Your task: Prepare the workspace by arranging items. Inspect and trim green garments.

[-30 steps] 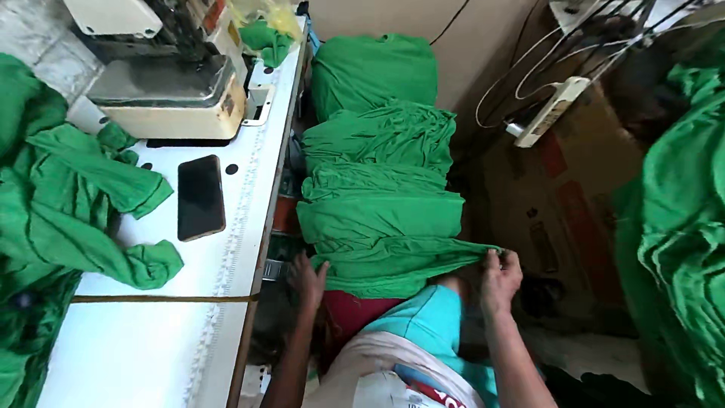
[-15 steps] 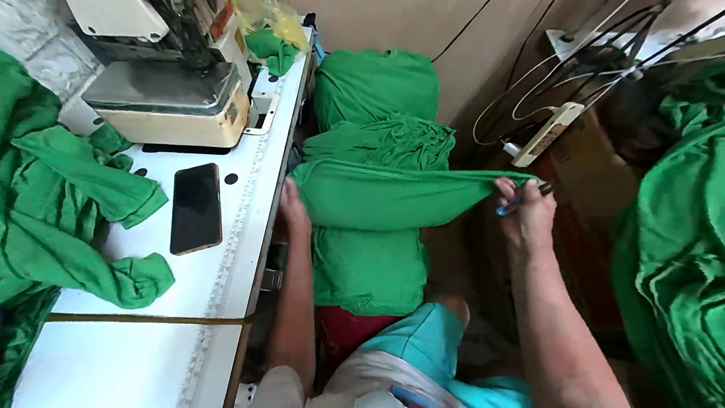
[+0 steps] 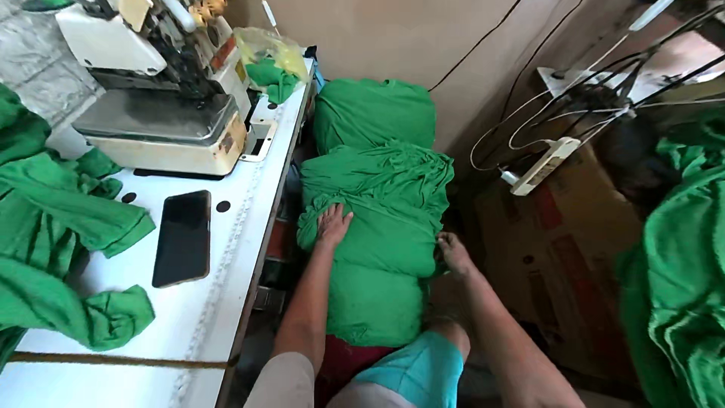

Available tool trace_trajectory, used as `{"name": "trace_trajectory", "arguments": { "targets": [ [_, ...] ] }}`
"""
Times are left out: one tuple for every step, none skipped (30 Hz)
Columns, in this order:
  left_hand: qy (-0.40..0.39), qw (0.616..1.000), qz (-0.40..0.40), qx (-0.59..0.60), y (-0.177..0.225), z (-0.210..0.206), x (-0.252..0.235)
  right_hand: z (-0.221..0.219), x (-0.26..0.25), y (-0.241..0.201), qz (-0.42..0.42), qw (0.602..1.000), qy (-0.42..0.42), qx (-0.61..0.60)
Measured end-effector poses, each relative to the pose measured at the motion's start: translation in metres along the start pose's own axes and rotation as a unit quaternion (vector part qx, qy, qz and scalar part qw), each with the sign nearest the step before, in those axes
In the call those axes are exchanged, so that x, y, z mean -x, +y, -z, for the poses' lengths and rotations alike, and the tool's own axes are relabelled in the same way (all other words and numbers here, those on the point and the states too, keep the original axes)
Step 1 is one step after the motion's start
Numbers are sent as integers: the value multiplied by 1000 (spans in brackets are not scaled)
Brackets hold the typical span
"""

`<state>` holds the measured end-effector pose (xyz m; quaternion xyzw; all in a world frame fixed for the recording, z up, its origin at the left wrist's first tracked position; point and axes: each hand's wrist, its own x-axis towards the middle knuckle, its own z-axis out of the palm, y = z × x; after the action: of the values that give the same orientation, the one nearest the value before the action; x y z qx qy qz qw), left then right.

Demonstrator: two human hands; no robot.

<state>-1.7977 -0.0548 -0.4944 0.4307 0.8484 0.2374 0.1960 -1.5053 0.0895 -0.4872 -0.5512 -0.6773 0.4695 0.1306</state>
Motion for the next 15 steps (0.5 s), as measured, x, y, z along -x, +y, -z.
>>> {"name": "trace_trajectory", "arguments": {
  "targets": [
    [24,999,-8,33,-3,0,0,8,6,-1,2,998,37,-45],
    [63,994,-11,94,-4,3,4,14,13,0,8,993,80,-81],
    [121,976,-8,183,-5,8,11,17,22,2,24,986,128,-106],
    [197,939,-6,281,-7,12,17,17,32,3,42,977,170,-120],
    [256,893,0,370,-11,16,25,15,45,5,60,971,196,-124],
    [303,853,3,426,-15,20,35,11,61,6,79,970,196,-122],
    [329,833,8,445,-20,25,48,4,77,7,100,972,175,-118],
    [350,827,15,439,-25,28,63,-5,94,8,121,977,136,-111],
    [366,828,20,425,-30,26,80,-16,110,10,138,981,87,-103],
    [371,834,24,408,-35,19,102,-31,125,14,161,982,33,-90],
    [352,850,28,391,-39,11,127,-48,138,18,188,979,-22,-76],
    [304,876,34,373,-42,0,155,-65,151,22,207,973,-79,-60],
    [262,898,38,352,-48,-14,179,-83,163,24,215,967,-134,-26],
    [220,922,36,316,-56,-27,203,-98,174,24,217,959,-180,31],
    [169,946,31,275,-60,-35,225,-110,184,20,213,948,-213,99]
  ]
}}
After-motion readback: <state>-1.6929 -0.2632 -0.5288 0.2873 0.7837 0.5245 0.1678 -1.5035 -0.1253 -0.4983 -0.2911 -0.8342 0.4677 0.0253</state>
